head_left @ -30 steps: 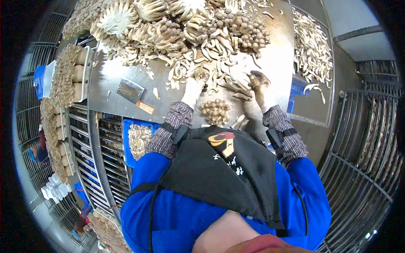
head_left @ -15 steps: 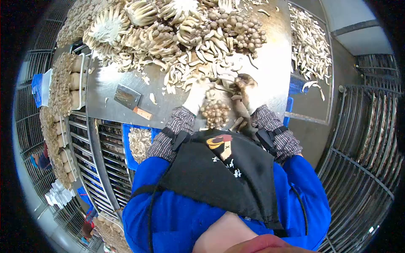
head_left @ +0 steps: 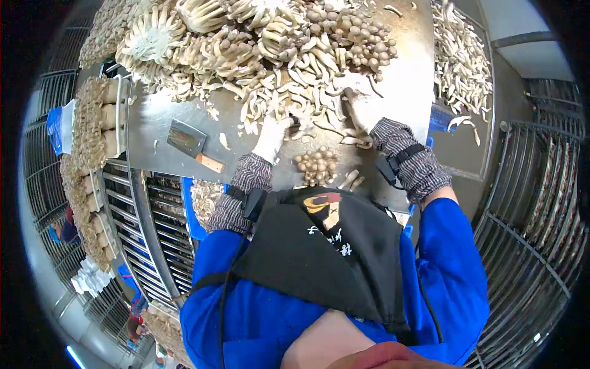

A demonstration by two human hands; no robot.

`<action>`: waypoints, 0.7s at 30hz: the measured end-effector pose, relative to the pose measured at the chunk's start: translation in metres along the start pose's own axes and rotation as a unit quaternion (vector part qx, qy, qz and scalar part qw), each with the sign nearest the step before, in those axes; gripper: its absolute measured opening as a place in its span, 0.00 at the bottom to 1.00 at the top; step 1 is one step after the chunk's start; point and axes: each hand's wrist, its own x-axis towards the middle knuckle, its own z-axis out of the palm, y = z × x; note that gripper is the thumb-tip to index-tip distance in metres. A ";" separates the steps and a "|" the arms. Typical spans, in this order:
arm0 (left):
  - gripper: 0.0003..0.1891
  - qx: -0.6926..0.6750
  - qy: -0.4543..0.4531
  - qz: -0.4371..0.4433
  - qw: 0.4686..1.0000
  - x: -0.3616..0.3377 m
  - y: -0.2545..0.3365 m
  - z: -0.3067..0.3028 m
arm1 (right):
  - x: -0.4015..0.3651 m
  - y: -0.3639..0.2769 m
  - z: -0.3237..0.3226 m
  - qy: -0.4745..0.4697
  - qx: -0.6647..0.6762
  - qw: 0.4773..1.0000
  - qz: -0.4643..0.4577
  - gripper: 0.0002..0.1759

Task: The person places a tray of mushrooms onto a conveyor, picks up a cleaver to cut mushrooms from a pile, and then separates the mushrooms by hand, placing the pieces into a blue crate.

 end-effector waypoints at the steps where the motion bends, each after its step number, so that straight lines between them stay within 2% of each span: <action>1: 0.20 -0.004 0.042 0.031 0.999 -0.001 0.001 0.004 | 0.001 0.002 0.002 -0.017 -0.013 1.000 0.019 0.18; 2: 0.17 -0.009 0.083 0.062 0.995 -0.002 -0.001 0.008 | -0.002 -0.006 -0.011 -0.017 -0.013 1.000 0.019 0.18; 3: 0.15 0.028 0.080 0.069 0.994 -0.016 0.026 0.025 | -0.006 -0.023 -0.035 -0.041 0.049 0.997 0.048 0.17; 4: 0.15 0.027 0.080 0.068 0.994 -0.022 0.039 0.032 | -0.010 -0.036 -0.048 -0.064 0.111 0.989 0.077 0.16; 6: 0.19 0.121 0.140 0.033 0.982 -0.029 0.050 0.038 | -0.016 -0.047 -0.043 -0.046 0.122 0.988 0.077 0.18; 7: 0.23 0.112 0.100 0.075 0.986 -0.024 0.044 0.035 | -0.021 -0.050 -0.036 -0.109 -0.006 0.994 0.019 0.17; 8: 0.23 0.113 0.099 0.078 0.986 -0.013 0.027 0.026 | -0.022 -0.052 -0.025 -0.168 -0.134 0.976 -0.039 0.17; 9: 0.23 0.218 0.099 0.142 0.960 0.001 0.002 0.013 | -0.018 -0.050 -0.002 0.126 -0.031 0.962 -0.241 0.15; 10: 0.24 0.320 0.098 0.203 0.920 0.007 -0.010 0.007 | -0.019 -0.064 0.008 0.090 -0.035 0.974 -0.206 0.15; 11: 0.24 0.308 0.113 0.090 0.940 0.002 0.002 0.013 | -0.014 -0.062 0.029 0.071 -0.016 0.983 -0.171 0.16; 12: 0.24 0.310 0.113 0.093 0.939 0.004 -0.002 0.010 | -0.009 -0.069 0.034 0.052 0.003 0.989 -0.136 0.16; 13: 0.23 0.414 0.123 0.188 0.882 0.005 -0.007 0.007 | -0.007 -0.070 0.035 0.056 0.004 0.989 -0.137 0.16; 14: 0.22 0.508 0.131 0.278 0.804 0.006 -0.012 0.004 | -0.007 -0.085 0.012 0.013 0.039 0.994 -0.099 0.17; 15: 0.24 0.530 0.115 0.236 0.806 0.001 -0.002 0.005 | -0.012 -0.098 -0.005 -0.031 0.075 0.995 -0.060 0.19; 18: 0.24 0.472 0.147 0.242 0.835 -0.015 0.003 0.002 | -0.042 -0.098 -0.024 -0.035 0.069 0.996 -0.045 0.18; 19: 0.23 0.478 0.191 0.280 0.810 -0.019 -0.001 0.002 | -0.060 -0.074 -0.011 0.073 0.098 0.989 -0.087 0.17; 20: 0.23 0.476 0.188 0.280 0.812 -0.027 0.003 0.003 | -0.083 -0.069 -0.026 0.088 0.153 0.983 -0.056 0.16; 21: 0.23 0.487 0.152 0.247 0.824 -0.038 0.014 0.006 | -0.111 -0.062 -0.035 0.100 0.198 0.974 0.047 0.17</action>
